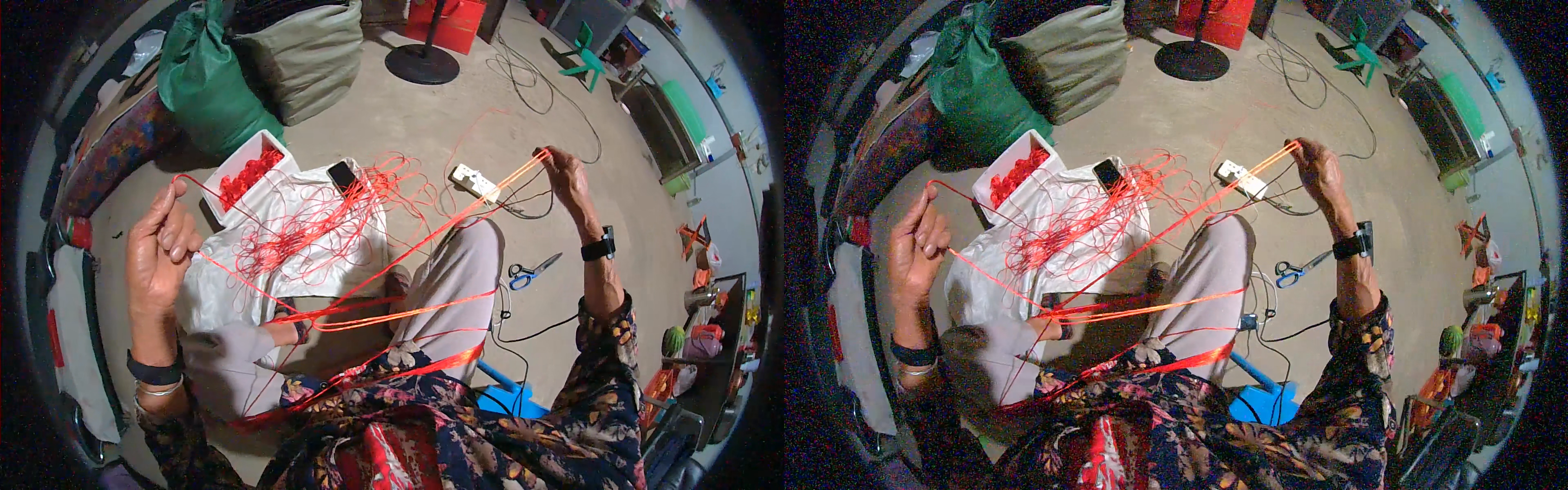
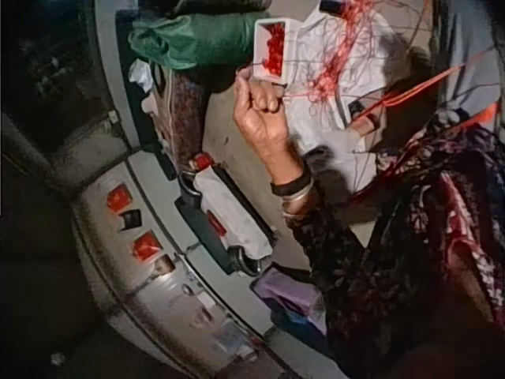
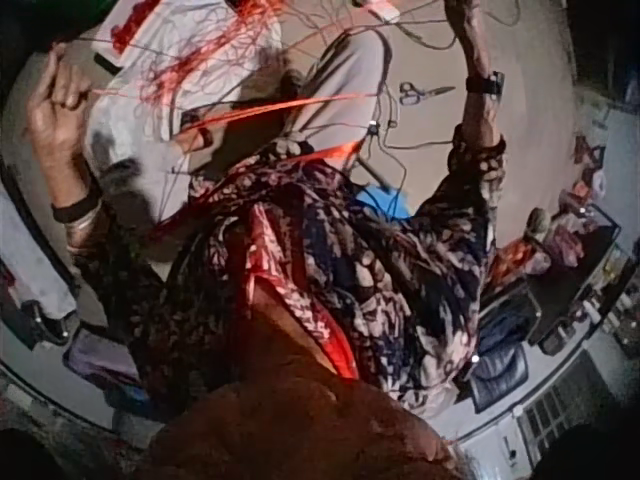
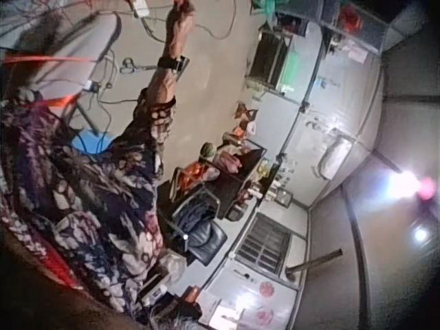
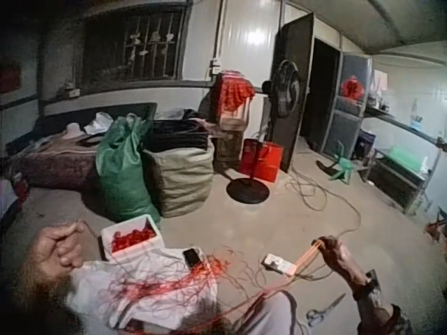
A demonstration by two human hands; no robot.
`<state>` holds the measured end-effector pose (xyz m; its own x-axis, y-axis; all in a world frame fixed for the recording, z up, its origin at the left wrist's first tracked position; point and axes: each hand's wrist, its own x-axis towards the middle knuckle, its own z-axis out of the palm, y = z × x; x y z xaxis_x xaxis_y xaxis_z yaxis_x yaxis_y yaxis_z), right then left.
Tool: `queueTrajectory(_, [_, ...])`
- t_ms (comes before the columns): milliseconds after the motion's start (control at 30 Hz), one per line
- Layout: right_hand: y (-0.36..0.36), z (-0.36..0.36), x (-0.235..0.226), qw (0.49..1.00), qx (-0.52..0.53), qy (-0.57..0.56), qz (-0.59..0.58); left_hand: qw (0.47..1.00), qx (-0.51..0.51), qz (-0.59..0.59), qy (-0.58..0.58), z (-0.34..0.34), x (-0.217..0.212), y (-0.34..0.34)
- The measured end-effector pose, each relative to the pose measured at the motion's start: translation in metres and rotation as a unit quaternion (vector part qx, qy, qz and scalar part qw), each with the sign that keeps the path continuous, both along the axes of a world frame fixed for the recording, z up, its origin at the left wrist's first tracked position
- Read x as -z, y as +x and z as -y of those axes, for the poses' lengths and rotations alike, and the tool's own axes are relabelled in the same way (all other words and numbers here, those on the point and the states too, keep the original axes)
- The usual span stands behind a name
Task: The recorder winds a long red thread onto a plastic bottle which is used to bundle tissue packs.
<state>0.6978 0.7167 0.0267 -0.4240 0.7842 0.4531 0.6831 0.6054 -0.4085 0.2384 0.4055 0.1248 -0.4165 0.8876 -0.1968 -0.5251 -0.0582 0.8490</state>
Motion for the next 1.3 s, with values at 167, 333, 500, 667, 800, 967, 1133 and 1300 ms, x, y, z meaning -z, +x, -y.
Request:
queueTrajectory(167, [-0.034,-0.008,-0.048,0.850,-0.102,-0.362,-0.370,0.998,-0.054,0.010,-0.011,0.011,0.010,-0.018])
queueTrajectory(333, [-0.044,-0.012,-0.045,0.902,-0.140,-0.343,-0.224,0.999,-0.026,-0.002,-0.025,0.008,0.016,-0.017])
queueTrajectory(500, [-0.049,-0.022,-0.032,0.907,-0.142,-0.332,-0.219,1.000,-0.024,0.008,-0.010,0.006,0.025,-0.029])
queueTrajectory(667, [-0.063,-0.018,-0.024,0.896,-0.114,-0.372,-0.213,0.999,-0.044,0.026,0.006,0.014,0.029,-0.051])
queueTrajectory(800, [-0.072,-0.014,-0.032,0.890,-0.139,-0.372,-0.224,0.997,-0.062,0.036,0.008,0.021,0.035,-0.062])
queueTrajectory(967, [-0.075,-0.019,-0.037,0.893,-0.112,-0.376,-0.222,0.996,-0.080,0.046,0.009,0.027,0.039,-0.073])
queueTrajectory(1133, [-0.069,-0.026,-0.039,0.883,-0.163,-0.380,-0.222,0.993,-0.104,0.048,0.004,0.030,0.030,-0.074])
queueTrajectory(1300, [-0.079,-0.021,-0.052,0.889,-0.169,-0.370,-0.210,0.992,-0.127,0.021,-0.001,0.031,0.026,-0.085])
